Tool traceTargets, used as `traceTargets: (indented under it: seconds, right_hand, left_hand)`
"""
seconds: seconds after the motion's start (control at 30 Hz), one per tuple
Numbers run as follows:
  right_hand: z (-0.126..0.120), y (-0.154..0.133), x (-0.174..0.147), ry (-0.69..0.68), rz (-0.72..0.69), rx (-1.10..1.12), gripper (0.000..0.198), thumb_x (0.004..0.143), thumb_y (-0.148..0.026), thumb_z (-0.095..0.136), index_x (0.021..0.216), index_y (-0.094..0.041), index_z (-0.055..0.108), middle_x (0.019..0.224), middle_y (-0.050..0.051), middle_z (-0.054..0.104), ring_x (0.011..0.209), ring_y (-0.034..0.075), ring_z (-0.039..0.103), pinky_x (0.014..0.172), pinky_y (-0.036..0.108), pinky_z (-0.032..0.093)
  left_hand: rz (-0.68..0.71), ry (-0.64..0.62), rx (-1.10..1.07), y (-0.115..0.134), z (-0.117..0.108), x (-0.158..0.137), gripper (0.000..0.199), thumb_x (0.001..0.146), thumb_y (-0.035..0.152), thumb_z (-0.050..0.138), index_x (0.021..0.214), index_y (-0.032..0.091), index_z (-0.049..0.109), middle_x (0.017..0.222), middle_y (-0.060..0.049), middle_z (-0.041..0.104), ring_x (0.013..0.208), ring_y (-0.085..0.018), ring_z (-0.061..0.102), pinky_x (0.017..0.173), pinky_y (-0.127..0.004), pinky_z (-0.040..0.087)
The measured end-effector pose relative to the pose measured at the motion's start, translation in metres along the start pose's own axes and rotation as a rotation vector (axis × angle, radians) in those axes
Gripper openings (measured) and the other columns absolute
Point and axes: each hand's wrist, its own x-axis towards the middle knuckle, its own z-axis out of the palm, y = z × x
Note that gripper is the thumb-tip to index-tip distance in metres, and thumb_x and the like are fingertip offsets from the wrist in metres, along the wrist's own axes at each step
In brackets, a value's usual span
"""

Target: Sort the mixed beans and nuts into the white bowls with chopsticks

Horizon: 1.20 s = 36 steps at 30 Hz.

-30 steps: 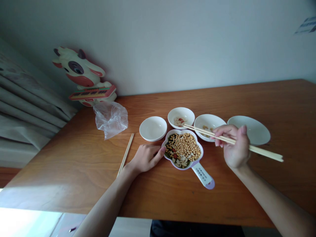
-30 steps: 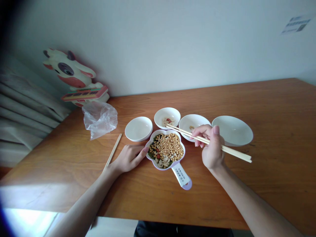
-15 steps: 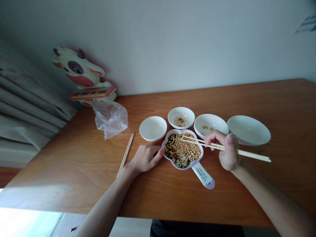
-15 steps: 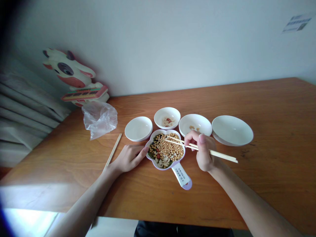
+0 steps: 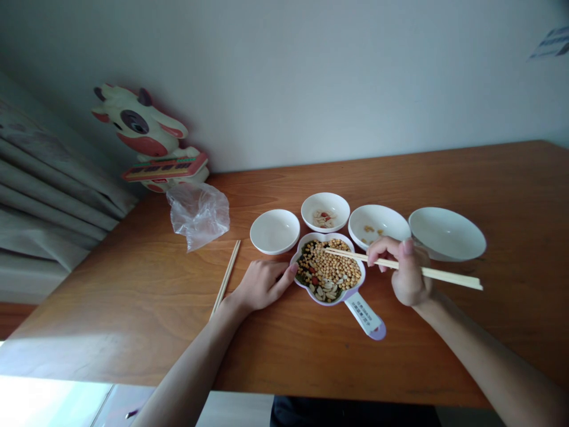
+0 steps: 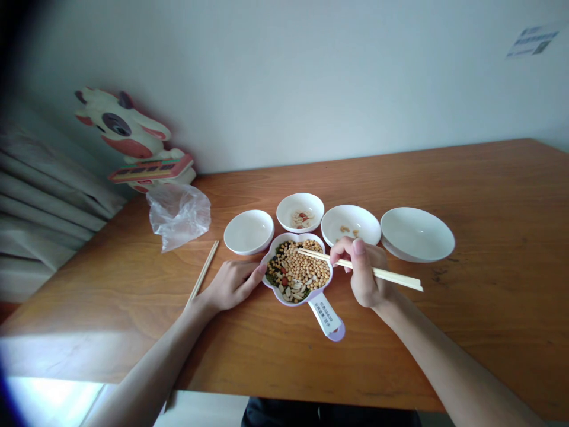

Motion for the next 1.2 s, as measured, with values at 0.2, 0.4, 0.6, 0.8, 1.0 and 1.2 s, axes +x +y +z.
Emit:
traceTargets:
  seconds: [0.2,0.4,0.6,0.8,1.0,1.2]
  right_hand:
    - [-0.001,0.004,-0.001,-0.007,0.022,0.041,0.076,0.11,-0.071,0.025,0.071,-0.026,0.072,0.066,0.005,0.067,0.055,0.02,0.053,0.052,0.037,0.039]
    - [-0.003,0.01,-0.002,-0.042,0.001,0.026,0.078,0.11,-0.072,0.018,0.071,-0.026,0.066,0.065,0.004,0.064,0.055,0.02,0.054,0.052,0.037,0.039]
    - [-0.002,0.004,-0.001,-0.015,-0.031,-0.015,0.072,0.113,-0.063,0.024,0.071,-0.026,0.069,0.066,0.004,0.066,0.055,0.02,0.053,0.052,0.037,0.039]
    - [-0.001,0.005,-0.002,0.001,-0.064,-0.022,0.071,0.115,-0.058,0.024,0.072,-0.026,0.071,0.065,0.004,0.067,0.053,0.019,0.054,0.052,0.037,0.04]
    - [-0.005,0.009,-0.001,0.028,-0.14,0.017,0.071,0.114,-0.058,0.025,0.073,-0.025,0.072,0.066,0.005,0.067,0.058,0.021,0.06,0.054,0.038,0.041]
    - [-0.025,0.004,0.005,0.192,-0.23,-0.077,0.077,0.114,-0.056,0.02,0.071,-0.024,0.074,0.07,0.011,0.071,0.065,0.025,0.066,0.055,0.041,0.04]
  left_hand:
    - [0.005,0.008,0.007,0.001,-0.001,0.001,0.059,0.117,0.048,0.032,0.072,0.02,0.057,0.071,-0.004,0.066,0.061,-0.015,0.055,0.063,-0.029,0.034]
    - [0.007,0.008,0.008,0.001,0.0,0.0,0.059,0.118,0.047,0.032,0.072,0.02,0.058,0.07,-0.004,0.065,0.061,-0.015,0.054,0.064,-0.029,0.034]
    - [0.009,0.005,0.001,0.0,0.0,0.0,0.059,0.118,0.047,0.032,0.073,0.019,0.058,0.072,-0.004,0.067,0.062,-0.015,0.057,0.063,-0.029,0.033]
    - [0.008,0.009,0.002,0.001,-0.001,0.001,0.058,0.117,0.047,0.033,0.072,0.02,0.056,0.071,-0.004,0.067,0.062,-0.015,0.057,0.063,-0.029,0.033]
    - [0.006,0.007,-0.001,0.001,0.0,0.001,0.057,0.117,0.046,0.033,0.072,0.02,0.054,0.072,-0.004,0.067,0.062,-0.015,0.056,0.064,-0.029,0.033]
    - [0.005,-0.001,-0.012,0.001,-0.001,0.0,0.056,0.117,0.046,0.034,0.073,0.02,0.056,0.073,-0.004,0.067,0.062,-0.015,0.056,0.065,-0.029,0.035]
